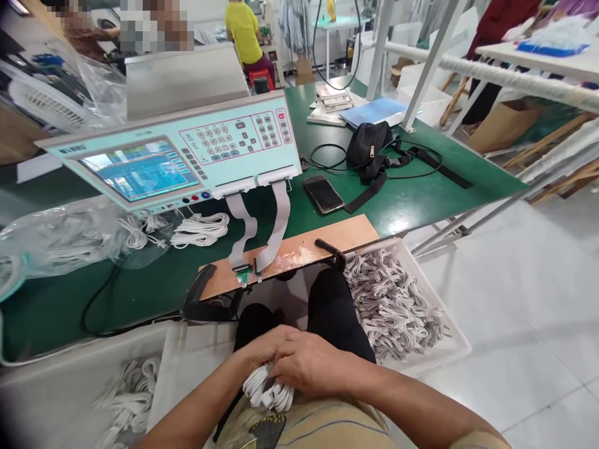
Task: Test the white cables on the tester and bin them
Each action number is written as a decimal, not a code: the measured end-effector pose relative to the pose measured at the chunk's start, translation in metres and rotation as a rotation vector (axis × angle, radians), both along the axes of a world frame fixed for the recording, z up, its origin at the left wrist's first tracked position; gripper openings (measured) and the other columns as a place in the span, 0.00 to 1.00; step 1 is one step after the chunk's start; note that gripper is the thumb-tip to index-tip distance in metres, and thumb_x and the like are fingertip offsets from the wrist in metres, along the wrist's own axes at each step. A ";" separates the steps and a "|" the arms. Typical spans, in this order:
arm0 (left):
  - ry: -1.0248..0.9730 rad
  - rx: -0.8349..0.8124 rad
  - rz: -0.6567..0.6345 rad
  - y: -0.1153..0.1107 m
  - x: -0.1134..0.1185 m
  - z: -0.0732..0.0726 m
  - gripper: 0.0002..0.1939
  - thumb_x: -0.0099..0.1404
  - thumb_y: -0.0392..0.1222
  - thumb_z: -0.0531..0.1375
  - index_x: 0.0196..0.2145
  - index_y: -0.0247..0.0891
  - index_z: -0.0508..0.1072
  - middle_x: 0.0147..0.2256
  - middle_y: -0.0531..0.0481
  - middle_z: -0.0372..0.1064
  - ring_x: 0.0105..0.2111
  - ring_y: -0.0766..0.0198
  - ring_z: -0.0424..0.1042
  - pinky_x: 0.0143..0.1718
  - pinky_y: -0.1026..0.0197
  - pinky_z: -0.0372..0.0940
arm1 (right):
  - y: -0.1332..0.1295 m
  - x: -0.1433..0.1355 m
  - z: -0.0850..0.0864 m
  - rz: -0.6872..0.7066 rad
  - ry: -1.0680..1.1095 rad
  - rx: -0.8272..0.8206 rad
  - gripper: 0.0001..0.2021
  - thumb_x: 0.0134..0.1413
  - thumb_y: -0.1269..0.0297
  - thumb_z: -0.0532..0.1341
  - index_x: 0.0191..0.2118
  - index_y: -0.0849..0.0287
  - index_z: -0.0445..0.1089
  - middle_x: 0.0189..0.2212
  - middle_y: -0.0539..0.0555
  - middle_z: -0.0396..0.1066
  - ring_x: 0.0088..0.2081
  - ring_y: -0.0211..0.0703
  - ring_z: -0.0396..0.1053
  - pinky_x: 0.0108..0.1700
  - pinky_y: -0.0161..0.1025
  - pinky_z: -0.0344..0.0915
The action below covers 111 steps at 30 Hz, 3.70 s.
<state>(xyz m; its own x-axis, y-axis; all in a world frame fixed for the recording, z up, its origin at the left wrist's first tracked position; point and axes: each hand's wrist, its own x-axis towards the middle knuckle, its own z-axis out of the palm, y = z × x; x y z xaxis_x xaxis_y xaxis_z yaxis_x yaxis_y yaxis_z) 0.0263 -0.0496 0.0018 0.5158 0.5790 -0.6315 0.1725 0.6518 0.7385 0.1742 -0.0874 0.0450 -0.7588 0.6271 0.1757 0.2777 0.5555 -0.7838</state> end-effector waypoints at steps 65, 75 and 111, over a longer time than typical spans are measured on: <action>0.085 0.580 0.339 0.053 -0.071 0.030 0.16 0.60 0.50 0.56 0.24 0.36 0.71 0.25 0.50 0.66 0.20 0.68 0.62 0.20 0.69 0.57 | 0.089 -0.063 -0.017 -0.829 0.733 -0.937 0.15 0.40 0.56 0.67 0.23 0.61 0.65 0.17 0.47 0.62 0.19 0.32 0.55 0.24 0.31 0.51; 0.065 0.506 0.613 0.048 -0.053 0.012 0.15 0.56 0.49 0.59 0.20 0.35 0.68 0.19 0.55 0.61 0.19 0.69 0.60 0.20 0.69 0.58 | 0.091 -0.060 -0.022 -0.783 0.731 -0.947 0.15 0.40 0.56 0.68 0.23 0.62 0.66 0.17 0.46 0.64 0.19 0.31 0.54 0.24 0.31 0.51; 0.041 0.536 0.833 0.040 -0.032 0.001 0.16 0.57 0.49 0.59 0.20 0.34 0.68 0.19 0.56 0.59 0.22 0.70 0.57 0.24 0.69 0.55 | 0.093 -0.058 -0.009 -0.694 0.735 -0.971 0.15 0.40 0.53 0.68 0.28 0.62 0.73 0.22 0.51 0.70 0.26 0.40 0.64 0.31 0.35 0.58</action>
<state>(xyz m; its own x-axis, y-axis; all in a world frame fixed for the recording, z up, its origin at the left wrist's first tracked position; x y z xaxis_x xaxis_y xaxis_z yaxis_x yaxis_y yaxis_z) -0.0057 -0.0100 0.0023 -0.2023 0.9610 -0.1887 -0.1571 0.1584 0.9748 0.1167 0.0057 0.0356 -0.1735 0.9305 -0.3226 -0.3679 -0.3651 -0.8552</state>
